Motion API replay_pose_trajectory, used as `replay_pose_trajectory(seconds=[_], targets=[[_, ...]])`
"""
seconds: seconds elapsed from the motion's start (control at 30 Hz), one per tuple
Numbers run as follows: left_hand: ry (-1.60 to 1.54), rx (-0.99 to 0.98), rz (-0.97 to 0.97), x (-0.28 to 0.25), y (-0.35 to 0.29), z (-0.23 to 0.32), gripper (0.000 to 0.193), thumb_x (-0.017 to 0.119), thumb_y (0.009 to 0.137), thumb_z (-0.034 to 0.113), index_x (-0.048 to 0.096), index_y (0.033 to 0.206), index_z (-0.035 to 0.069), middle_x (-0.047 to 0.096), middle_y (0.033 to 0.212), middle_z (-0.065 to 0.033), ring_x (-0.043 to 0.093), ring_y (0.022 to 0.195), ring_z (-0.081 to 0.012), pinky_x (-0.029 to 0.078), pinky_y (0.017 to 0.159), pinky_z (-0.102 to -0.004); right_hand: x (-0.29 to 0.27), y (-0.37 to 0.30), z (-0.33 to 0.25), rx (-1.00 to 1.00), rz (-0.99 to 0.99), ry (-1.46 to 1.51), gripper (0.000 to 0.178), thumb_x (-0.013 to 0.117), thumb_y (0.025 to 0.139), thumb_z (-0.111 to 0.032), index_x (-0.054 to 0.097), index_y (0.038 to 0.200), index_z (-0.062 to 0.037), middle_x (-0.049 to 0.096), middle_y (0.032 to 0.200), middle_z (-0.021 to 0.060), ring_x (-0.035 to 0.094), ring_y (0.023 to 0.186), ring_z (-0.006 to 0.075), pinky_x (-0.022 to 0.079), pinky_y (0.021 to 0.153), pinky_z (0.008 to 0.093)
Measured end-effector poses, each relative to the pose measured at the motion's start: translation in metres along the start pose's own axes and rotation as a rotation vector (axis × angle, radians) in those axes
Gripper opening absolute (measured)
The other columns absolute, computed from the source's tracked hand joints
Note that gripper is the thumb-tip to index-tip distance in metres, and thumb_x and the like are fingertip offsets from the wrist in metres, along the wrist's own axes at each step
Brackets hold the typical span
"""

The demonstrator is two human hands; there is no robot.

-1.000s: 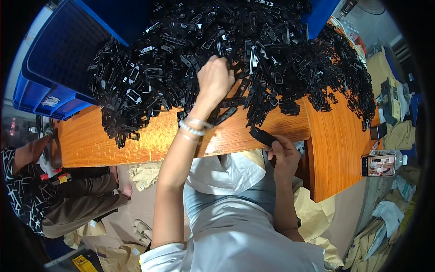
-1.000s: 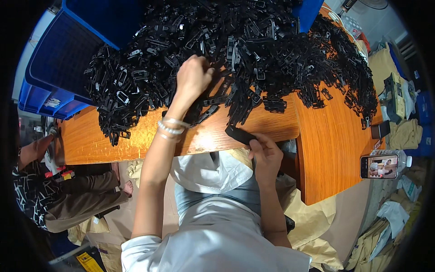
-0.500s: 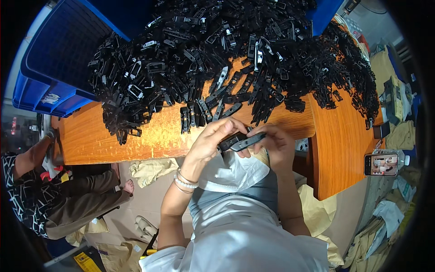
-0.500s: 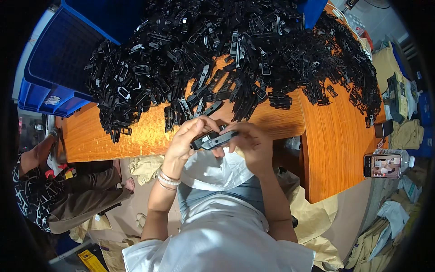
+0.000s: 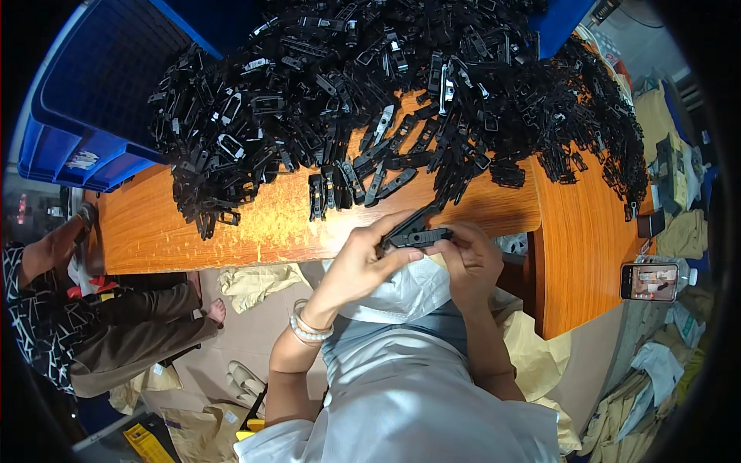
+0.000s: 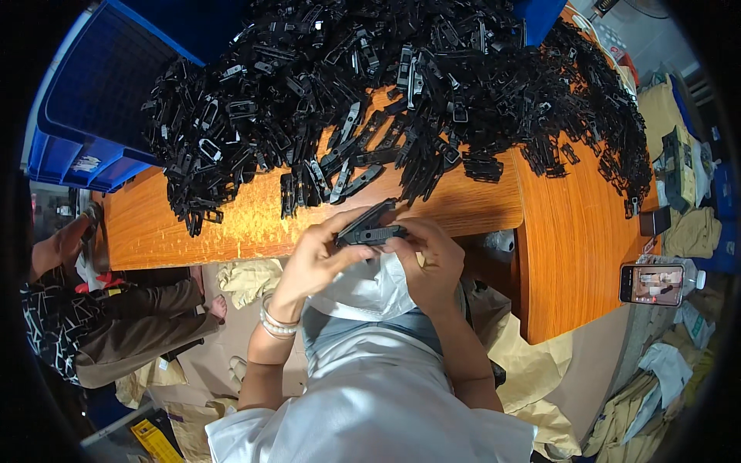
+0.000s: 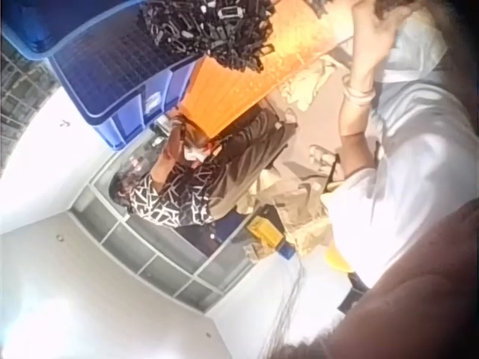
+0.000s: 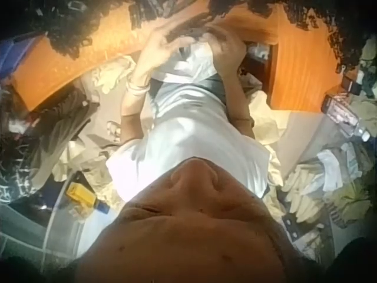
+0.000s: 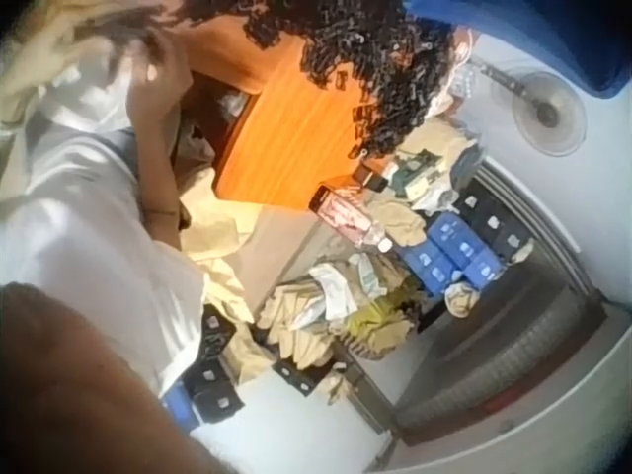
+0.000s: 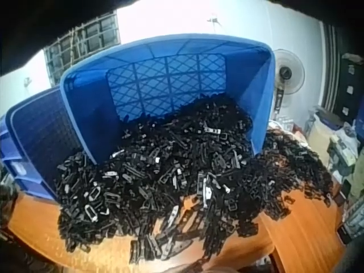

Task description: Assembling and inspecting small black components at a factory workbench.

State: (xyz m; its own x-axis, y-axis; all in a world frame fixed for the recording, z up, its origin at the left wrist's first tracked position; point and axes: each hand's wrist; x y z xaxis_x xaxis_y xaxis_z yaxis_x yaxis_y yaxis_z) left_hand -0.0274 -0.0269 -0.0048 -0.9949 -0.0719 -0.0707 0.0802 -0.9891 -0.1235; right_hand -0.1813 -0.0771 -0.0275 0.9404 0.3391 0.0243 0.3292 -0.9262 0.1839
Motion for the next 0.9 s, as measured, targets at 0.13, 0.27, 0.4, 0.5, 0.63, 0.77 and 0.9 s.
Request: replay_pose_trajectory(seconds=[0.13, 0.27, 0.4, 0.5, 0.63, 0.77, 0.9], targets=[[0.109, 0.139, 0.105, 0.01, -0.006, -0.007, 0.042, 0.065, 0.076, 0.012, 0.05, 0.113, -0.003, 0.062, 0.082, -0.0144, 0.062, 0.068, -0.0189, 0.046, 0.061, -0.0268, -0.002, 0.001, 0.007, -0.033, -0.028, 0.014, 0.028, 0.052, 0.069, 0.017, 0.055, 0.096, 0.0079, 0.054, 0.1, 0.0125, 0.059, 0.081, 0.0168, 0.049, 0.071, 0.0255], [0.305, 0.244, 0.035, 0.0, -0.009, -0.002, 0.038, 0.061, 0.078, 0.003, 0.049, 0.112, -0.007, 0.065, 0.083, -0.0132, 0.064, 0.08, -0.0152, 0.048, 0.072, -0.0251, -0.009, 0.013, -0.006, 0.193, -0.245, 0.215, 0.04, 0.057, 0.065, 0.013, 0.054, 0.104, 0.0064, 0.048, 0.11, 0.0109, 0.055, 0.093, 0.0168, 0.046, 0.081, 0.0265], [0.179, 0.149, -0.014, -0.003, -0.014, -0.003, 0.038, 0.062, 0.076, 0.003, 0.05, 0.111, -0.007, 0.065, 0.083, -0.0132, 0.064, 0.079, -0.0161, 0.048, 0.072, -0.0258, -0.014, 0.012, -0.008, 0.118, -0.315, 0.03, 0.046, 0.061, 0.064, 0.009, 0.053, 0.109, 0.0047, 0.049, 0.107, 0.0101, 0.056, 0.091, 0.017, 0.045, 0.082, 0.0268], [0.219, 0.167, -0.006, -0.005, -0.014, -0.003, 0.039, 0.063, 0.075, 0.003, 0.051, 0.11, -0.007, 0.065, 0.082, -0.0125, 0.064, 0.078, -0.0165, 0.048, 0.073, -0.0259, -0.012, 0.012, -0.009, 0.081, -0.312, 0.001, 0.046, 0.062, 0.064, 0.008, 0.053, 0.109, 0.004, 0.049, 0.106, 0.0101, 0.056, 0.091, 0.0173, 0.046, 0.08, 0.0267], [0.179, 0.085, -0.012, -0.008, -0.017, -0.001, 0.038, 0.065, 0.074, 0.005, 0.052, 0.108, -0.007, 0.065, 0.083, -0.0132, 0.064, 0.079, -0.0174, 0.048, 0.073, -0.0264, -0.008, 0.011, -0.008, 0.085, -0.307, -0.022, 0.043, 0.059, 0.065, 0.012, 0.054, 0.107, 0.0042, 0.05, 0.103, 0.0094, 0.056, 0.09, 0.0169, 0.047, 0.078, 0.026], [0.234, 0.182, 0.056, -0.008, -0.018, -0.006, 0.038, 0.066, 0.073, 0.007, 0.053, 0.106, -0.007, 0.065, 0.086, -0.0153, 0.064, 0.08, -0.0197, 0.048, 0.073, -0.0275, -0.004, 0.011, -0.011, 0.089, -0.303, -0.046, 0.042, 0.057, 0.065, 0.016, 0.055, 0.106, 0.0036, 0.05, 0.101, 0.0088, 0.055, 0.089, 0.0161, 0.047, 0.078, 0.0253], [0.256, 0.316, 0.108, -0.007, -0.018, -0.016, 0.043, 0.07, 0.071, 0.013, 0.054, 0.108, -0.004, 0.064, 0.085, -0.0157, 0.061, 0.062, -0.0164, 0.046, 0.055, -0.0255, -0.004, 0.011, -0.009, 0.049, -0.314, -0.044, 0.043, 0.056, 0.065, 0.017, 0.055, 0.106, 0.0027, 0.049, 0.102, 0.0087, 0.055, 0.089, 0.016, 0.046, 0.079, 0.0251]])
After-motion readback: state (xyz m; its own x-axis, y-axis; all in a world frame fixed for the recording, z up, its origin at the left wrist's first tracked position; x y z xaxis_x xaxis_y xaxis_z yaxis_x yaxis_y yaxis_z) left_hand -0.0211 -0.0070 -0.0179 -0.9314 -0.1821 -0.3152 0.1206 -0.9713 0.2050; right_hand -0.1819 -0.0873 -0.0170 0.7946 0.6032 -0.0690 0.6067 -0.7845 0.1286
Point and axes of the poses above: each hand's wrist, its own y-axis towards the middle knuckle, its own x-axis out of the palm, z = x × y
